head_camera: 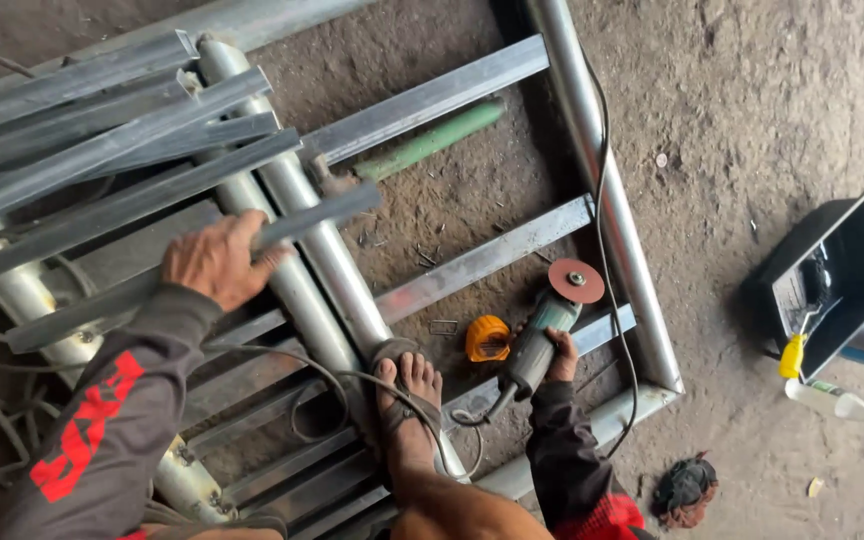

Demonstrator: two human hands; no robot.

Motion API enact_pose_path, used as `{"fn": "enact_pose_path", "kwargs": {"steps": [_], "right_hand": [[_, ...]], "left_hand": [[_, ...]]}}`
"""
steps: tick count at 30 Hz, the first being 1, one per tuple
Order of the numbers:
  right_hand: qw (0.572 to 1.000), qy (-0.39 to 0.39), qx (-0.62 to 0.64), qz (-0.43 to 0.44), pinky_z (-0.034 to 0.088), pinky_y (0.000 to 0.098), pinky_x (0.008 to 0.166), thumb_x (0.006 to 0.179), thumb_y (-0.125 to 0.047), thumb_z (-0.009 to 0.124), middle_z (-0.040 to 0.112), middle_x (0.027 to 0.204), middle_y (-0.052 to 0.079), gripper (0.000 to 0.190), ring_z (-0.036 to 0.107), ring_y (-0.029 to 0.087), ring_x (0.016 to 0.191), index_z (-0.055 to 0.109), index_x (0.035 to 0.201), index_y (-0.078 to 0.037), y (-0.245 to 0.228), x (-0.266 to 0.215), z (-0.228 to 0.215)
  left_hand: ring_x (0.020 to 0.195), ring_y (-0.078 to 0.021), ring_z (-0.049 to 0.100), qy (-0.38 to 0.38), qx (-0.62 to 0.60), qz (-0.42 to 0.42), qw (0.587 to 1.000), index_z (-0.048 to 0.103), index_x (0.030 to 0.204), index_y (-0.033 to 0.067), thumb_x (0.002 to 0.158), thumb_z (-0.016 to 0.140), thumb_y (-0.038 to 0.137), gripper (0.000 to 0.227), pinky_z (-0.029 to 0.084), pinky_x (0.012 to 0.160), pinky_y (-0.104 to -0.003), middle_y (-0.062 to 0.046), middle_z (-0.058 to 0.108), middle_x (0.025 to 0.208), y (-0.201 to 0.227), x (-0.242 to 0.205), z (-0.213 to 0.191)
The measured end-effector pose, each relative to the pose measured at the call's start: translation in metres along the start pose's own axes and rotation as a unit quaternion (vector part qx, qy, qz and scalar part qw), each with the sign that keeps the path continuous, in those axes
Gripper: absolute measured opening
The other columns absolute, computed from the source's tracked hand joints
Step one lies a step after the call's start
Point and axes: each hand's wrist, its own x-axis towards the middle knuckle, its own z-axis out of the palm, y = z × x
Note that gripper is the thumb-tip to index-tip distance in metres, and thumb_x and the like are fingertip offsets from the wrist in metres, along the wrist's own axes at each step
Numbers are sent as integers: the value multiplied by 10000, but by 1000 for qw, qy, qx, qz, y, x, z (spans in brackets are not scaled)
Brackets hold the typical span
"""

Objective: Using an angle grinder to smooth the edges of metal bars being fitted into a frame.

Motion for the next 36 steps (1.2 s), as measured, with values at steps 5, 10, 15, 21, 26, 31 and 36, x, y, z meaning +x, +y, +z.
{"fn": "enact_pose_path", "kwargs": {"steps": [5, 10, 15, 21, 26, 31, 36], "right_hand": [[992, 52, -117, -18, 549, 370, 661, 742, -122, 699, 683, 664, 199, 120, 693, 316, 584, 646, 686, -30, 0, -55, 31], [980, 37, -189, -40, 465, 318, 630, 735, -87, 700, 585, 586, 114, 160, 577, 213, 528, 584, 625, -86, 3, -17, -27], [937, -31, -327, -122, 445, 310, 551, 652, -87, 738, 545, 646, 101, 248, 565, 196, 566, 599, 856, -56, 34, -127, 142], [862, -84, -450, -220, 410, 311, 607, 630, -167, 797, 521, 759, 80, 364, 548, 185, 738, 604, 922, -66, 51, -115, 149], [890, -401, -215, -19, 534, 466, 969, 732, -224, 739, 604, 1258, 257, 847, 647, 349, 1050, 403, 1438, 100, 16, -93, 164], [901, -394, -173, 58, 624, 613, 715, 704, -87, 626, 635, 1069, 314, 589, 703, 496, 870, 513, 1239, 132, 31, -68, 194], [940, -216, -262, 39, 634, 585, 660, 671, 19, 609, 679, 895, 290, 419, 718, 456, 713, 592, 1082, 97, 59, -62, 199]], "left_hand": [[865, -405, 746, -148, -42, -58, 986, 514, 1221, 178, 950, 380, 771, 666, 592, 689, -528, -121, 678, 1012, 23, -83, 55], [807, -303, 633, -5, 70, 15, 997, 535, 943, 143, 985, 381, 751, 629, 526, 689, -448, -80, 514, 927, 41, -111, 69], [824, -283, 598, 39, 93, 14, 995, 563, 991, 162, 971, 497, 693, 536, 434, 760, -439, -52, 509, 946, 43, -105, 61], [1042, -397, 649, -48, -278, 0, 959, 599, 1239, 81, 734, 833, 229, 576, 531, 836, -505, -157, 601, 1118, 189, -118, 46], [1348, -428, 509, -204, -580, 30, 788, 57, 1562, -41, 818, 714, 123, 1005, 374, 1143, -472, -322, 438, 1489, 257, -111, -13], [1441, -369, 350, -322, -401, 67, 855, 369, 1495, 263, 940, 601, 270, 602, 217, 1213, -518, -155, 327, 1562, 260, -119, 64], [1285, -409, 594, -327, -468, -97, 815, 309, 1468, 153, 959, 667, 511, 718, 347, 1195, -561, -215, 637, 1283, 225, -118, 17]]}}
